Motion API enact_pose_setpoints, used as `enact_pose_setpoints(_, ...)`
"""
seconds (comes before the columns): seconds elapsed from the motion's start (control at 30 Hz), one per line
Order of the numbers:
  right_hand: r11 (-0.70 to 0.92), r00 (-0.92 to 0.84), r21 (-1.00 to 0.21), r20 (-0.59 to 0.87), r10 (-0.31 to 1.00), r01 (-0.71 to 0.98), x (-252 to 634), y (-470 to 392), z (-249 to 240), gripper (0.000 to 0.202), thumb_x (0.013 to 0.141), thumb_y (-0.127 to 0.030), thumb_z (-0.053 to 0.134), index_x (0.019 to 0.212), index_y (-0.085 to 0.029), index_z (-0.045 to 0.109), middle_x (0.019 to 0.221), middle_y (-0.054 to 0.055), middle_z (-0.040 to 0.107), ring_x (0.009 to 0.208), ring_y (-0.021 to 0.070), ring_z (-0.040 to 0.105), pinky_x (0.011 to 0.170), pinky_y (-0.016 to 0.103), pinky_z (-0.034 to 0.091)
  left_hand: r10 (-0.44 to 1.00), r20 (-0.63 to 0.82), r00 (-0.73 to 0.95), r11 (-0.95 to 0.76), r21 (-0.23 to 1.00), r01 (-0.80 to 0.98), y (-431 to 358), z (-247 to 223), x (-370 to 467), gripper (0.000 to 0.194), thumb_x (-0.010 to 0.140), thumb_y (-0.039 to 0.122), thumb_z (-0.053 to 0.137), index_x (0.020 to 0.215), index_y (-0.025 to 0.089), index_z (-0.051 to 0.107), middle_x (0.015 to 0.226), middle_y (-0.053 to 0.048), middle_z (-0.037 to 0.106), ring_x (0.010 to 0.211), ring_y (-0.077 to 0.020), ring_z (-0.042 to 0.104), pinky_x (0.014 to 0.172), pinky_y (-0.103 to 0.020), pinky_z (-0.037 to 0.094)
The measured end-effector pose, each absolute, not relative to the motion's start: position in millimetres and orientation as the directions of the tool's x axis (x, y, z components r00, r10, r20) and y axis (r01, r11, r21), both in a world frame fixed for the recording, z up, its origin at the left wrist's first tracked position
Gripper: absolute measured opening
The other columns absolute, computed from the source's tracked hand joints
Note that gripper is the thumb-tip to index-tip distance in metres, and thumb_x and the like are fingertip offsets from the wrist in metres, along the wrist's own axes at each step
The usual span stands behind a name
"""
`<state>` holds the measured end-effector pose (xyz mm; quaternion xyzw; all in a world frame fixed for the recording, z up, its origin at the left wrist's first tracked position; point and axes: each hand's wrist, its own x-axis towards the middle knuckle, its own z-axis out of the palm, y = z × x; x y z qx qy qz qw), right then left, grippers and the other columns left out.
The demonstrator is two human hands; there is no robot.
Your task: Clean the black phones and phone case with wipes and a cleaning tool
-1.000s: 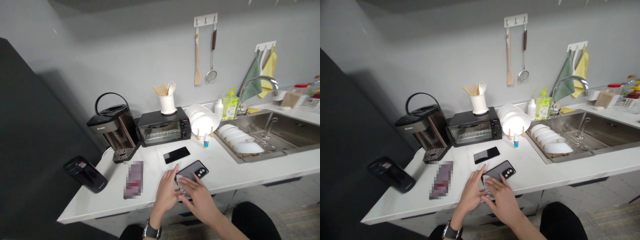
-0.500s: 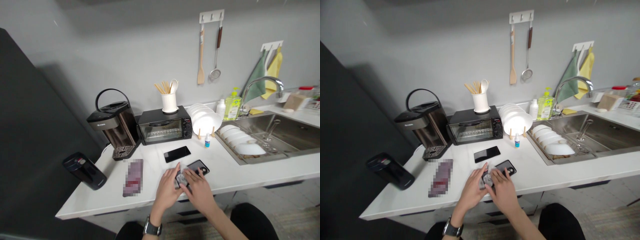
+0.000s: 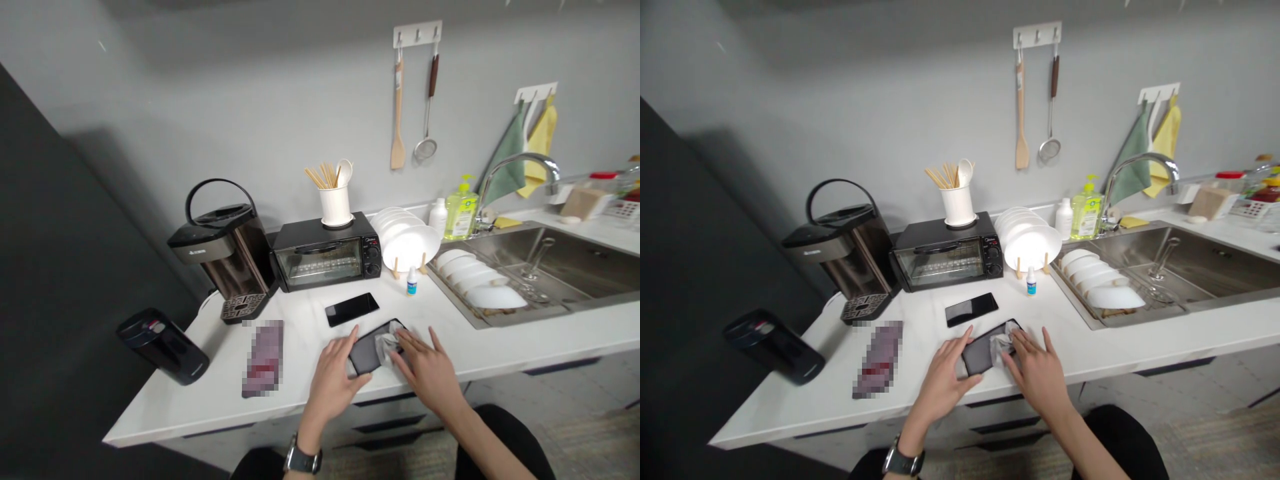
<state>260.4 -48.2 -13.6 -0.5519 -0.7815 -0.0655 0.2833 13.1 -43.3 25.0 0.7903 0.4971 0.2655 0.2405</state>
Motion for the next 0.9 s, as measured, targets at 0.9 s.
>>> enact_pose_setpoints(0.9,0.433,-0.246,-0.219,0.569,0.785,0.874,201.5,-53.8,-18.1,0.062,0.100,-0.059,0.058,0.138,-0.010,0.065,0.143,0.021,0.066,0.135,0.0361,0.061,0.118,0.055,0.040,0.914,0.176,0.366,-0.382,0.680,0.626,-43.6,23.2,10.1,0.092,0.085,0.026,0.071,0.166,0.033,0.027,0.149,-0.007,0.058,0.133,-0.0307,0.050,0.117,-0.048,0.037)
